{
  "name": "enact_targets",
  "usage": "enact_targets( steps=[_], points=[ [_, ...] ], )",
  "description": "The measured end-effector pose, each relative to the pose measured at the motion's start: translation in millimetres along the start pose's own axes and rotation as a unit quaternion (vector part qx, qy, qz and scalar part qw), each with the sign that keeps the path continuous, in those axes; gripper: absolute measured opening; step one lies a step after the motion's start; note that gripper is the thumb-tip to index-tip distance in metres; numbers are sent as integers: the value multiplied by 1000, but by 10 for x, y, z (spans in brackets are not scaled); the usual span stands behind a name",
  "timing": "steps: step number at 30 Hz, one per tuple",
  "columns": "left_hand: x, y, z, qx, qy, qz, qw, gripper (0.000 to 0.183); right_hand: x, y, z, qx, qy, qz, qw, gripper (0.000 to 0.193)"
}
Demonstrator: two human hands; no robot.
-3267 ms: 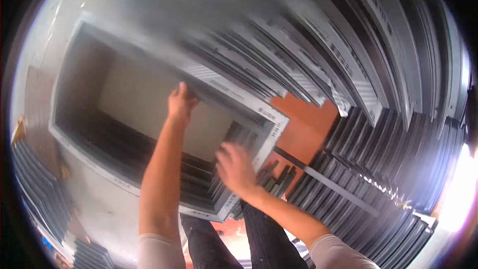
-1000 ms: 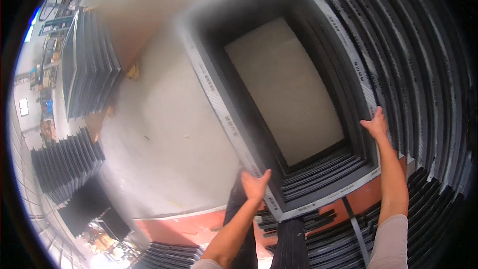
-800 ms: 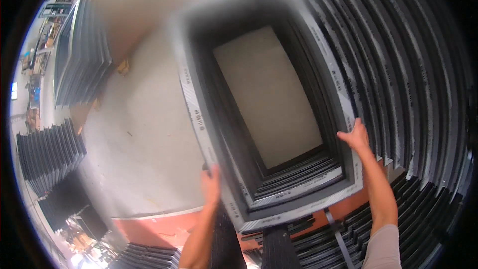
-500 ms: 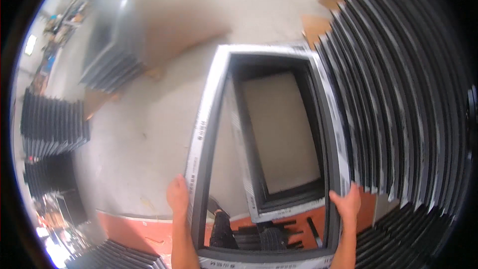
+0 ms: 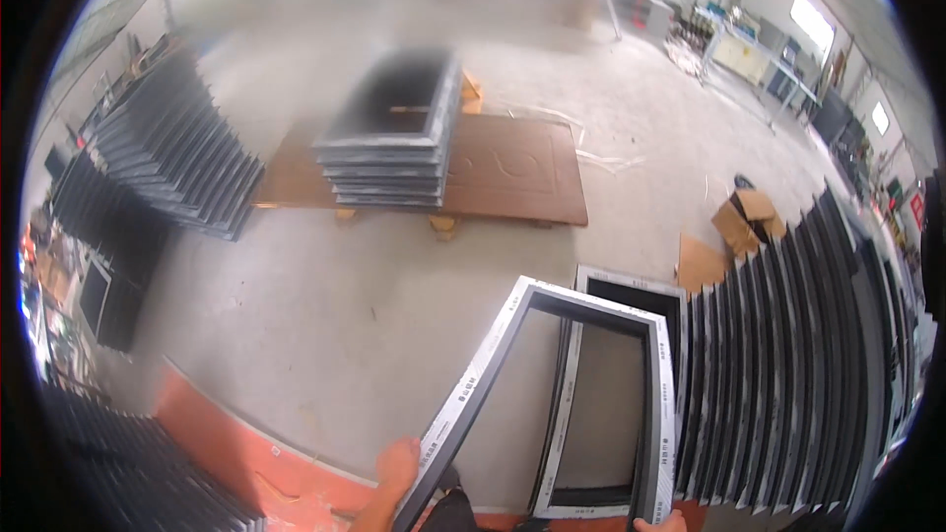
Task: The person places a window frame onto a stack on a cart and fits metal strips into the inner edges of assembled window frames by hand.
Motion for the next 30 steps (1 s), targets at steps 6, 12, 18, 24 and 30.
enact_targets(
  steps=[6, 12, 18, 24, 30],
  points=[
    [-513, -1102, 74, 93, -7, -36, 995, 43, -762, -1, -40, 87, -114, 89, 986, 57],
    [-574, -2445, 487, 198, -45, -18, 979, 41, -1967, -675, -206, 158, -152, 194, 956, 65],
    [-652, -3356, 1502, 265, -16, -15, 964, 42, -3417, -1166, -173, 152, -197, 224, 942, 66],
    [-849, -4078, 2450, 338, -37, -47, 939, 41, -4990, -2123, -299, 149, -248, 224, 931, 67],
    [-1377, -4836, 3454, 330, -87, -39, 939, 40, -6691, -2514, -565, 160, -303, 185, 921, 71]
  ],
)
Point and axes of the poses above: each hand's wrist, its own z-axis towards the middle knuckle, its own y-axis out of the palm, x = y × z, the point moved 10 cm from there along z, towards the middle knuckle, and after that the axes turned 10 degrees about y, right-handed, at the moved point
